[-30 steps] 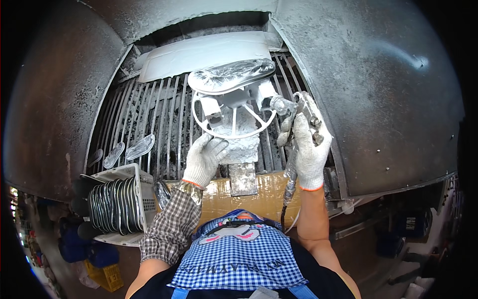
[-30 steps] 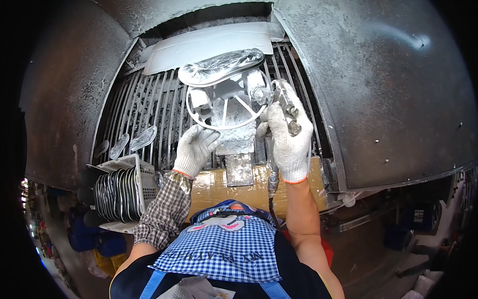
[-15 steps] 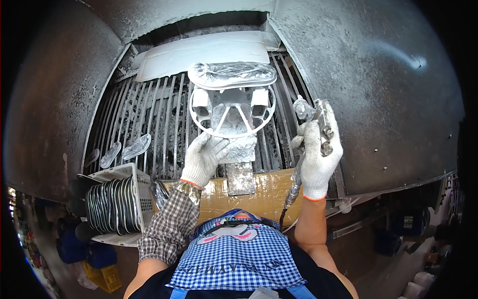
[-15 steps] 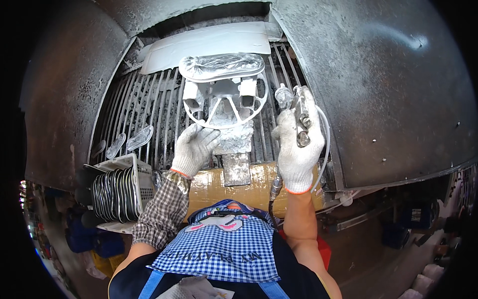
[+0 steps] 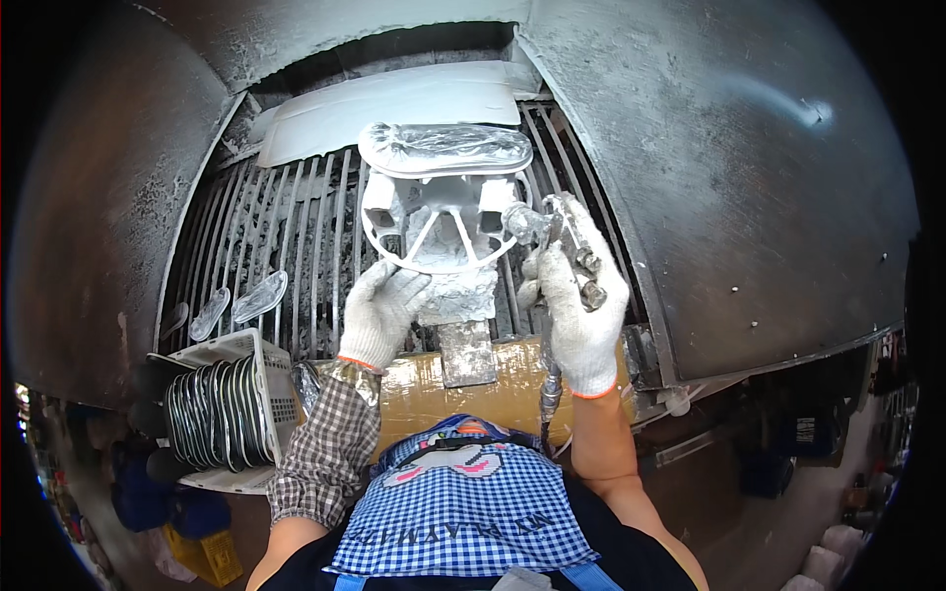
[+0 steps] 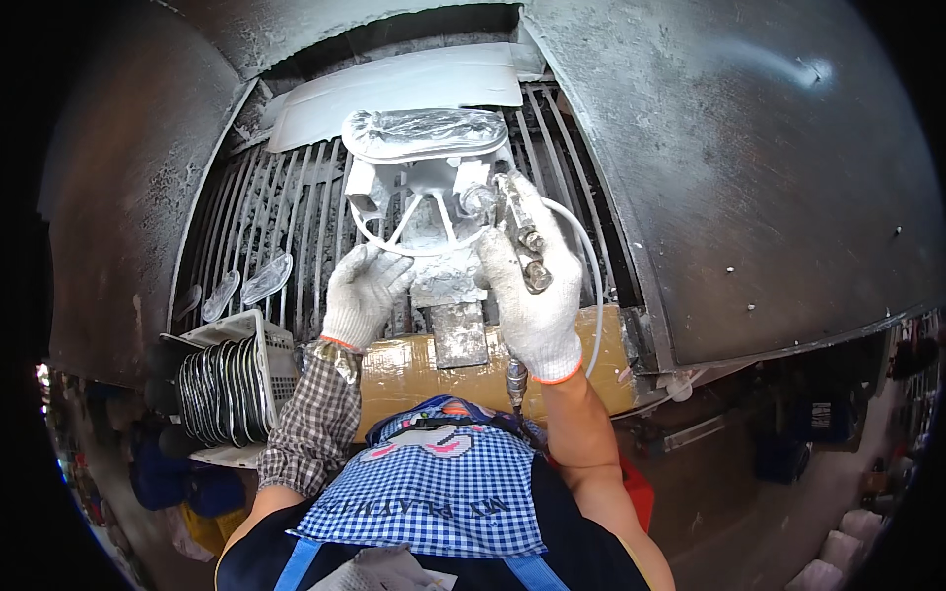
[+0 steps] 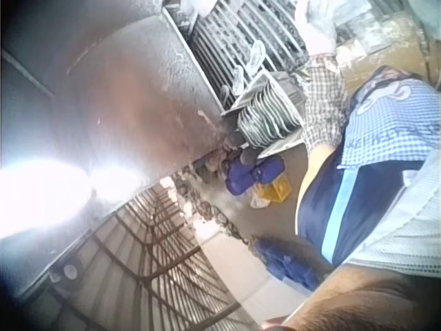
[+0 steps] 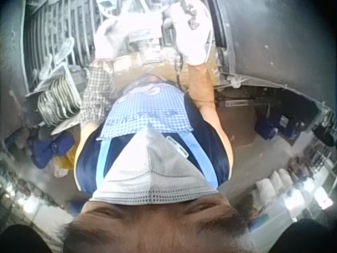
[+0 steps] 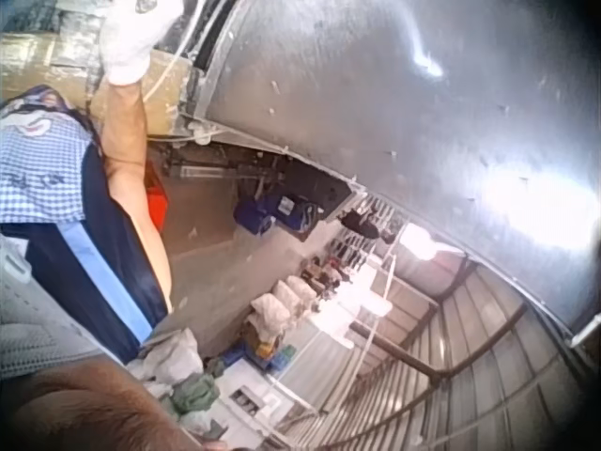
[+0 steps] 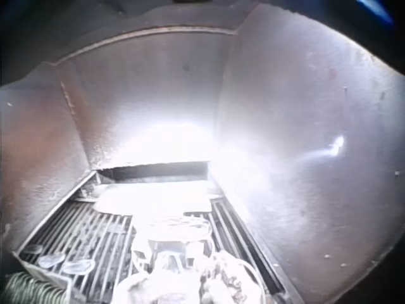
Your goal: The person spray paints a series of black slippers white using a handheld spray gun. They pick up each slipper from a white basket, hold it against a rotating fixture, and apply a coat of white paint to the sole and sides before placing it back in the basket.
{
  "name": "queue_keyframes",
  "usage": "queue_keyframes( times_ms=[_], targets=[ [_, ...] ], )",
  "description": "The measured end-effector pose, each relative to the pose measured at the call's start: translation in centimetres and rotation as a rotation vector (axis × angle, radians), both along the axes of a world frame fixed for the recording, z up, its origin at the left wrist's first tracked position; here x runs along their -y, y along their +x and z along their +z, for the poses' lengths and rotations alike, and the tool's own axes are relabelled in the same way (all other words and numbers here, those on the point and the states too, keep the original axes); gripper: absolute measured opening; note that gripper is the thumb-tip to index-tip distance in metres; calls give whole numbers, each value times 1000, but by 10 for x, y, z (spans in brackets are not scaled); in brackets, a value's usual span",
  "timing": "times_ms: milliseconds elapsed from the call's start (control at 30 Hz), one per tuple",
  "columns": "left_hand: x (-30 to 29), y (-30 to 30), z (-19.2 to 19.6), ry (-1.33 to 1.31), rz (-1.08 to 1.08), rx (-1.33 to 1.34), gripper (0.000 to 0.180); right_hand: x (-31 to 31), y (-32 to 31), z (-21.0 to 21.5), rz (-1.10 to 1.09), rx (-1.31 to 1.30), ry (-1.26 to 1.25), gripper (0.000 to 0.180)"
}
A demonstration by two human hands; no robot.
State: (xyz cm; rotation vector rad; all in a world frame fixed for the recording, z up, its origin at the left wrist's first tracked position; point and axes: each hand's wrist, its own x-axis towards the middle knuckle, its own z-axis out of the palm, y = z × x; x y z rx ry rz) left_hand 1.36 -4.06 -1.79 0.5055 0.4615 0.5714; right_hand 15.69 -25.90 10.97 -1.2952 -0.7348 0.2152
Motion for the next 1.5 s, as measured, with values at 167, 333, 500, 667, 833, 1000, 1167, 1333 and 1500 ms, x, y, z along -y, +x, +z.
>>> queue_keyframes(
  times_ms=[167,333,500,667,833,1000,1167,1333,1500],
  targets=[
    [-5,-4,4,45,15,-17,49,15,6,3,7,-137,142,57],
    [-21,-7,3,40,27,3,50,27,12,6,-68,-125,110,55],
    [-31,-8,-3,32,90,63,39,40,12,11,-156,-63,61,53],
    [-8,2,-7,63,48,-1,30,52,-5,24,33,-202,53,57],
    [26,14,-11,-40,-36,16,45,50,-5,19,0,-196,148,57],
    [29,14,6,-69,-60,110,50,52,-11,29,14,-288,122,57],
    [22,6,14,-24,-24,36,51,55,-5,28,38,-337,135,55],
    [1,-4,2,46,-24,32,57,52,-6,20,52,-321,117,53],
    [-14,-8,2,64,38,46,48,46,-5,14,171,-240,86,53]
  ],
)
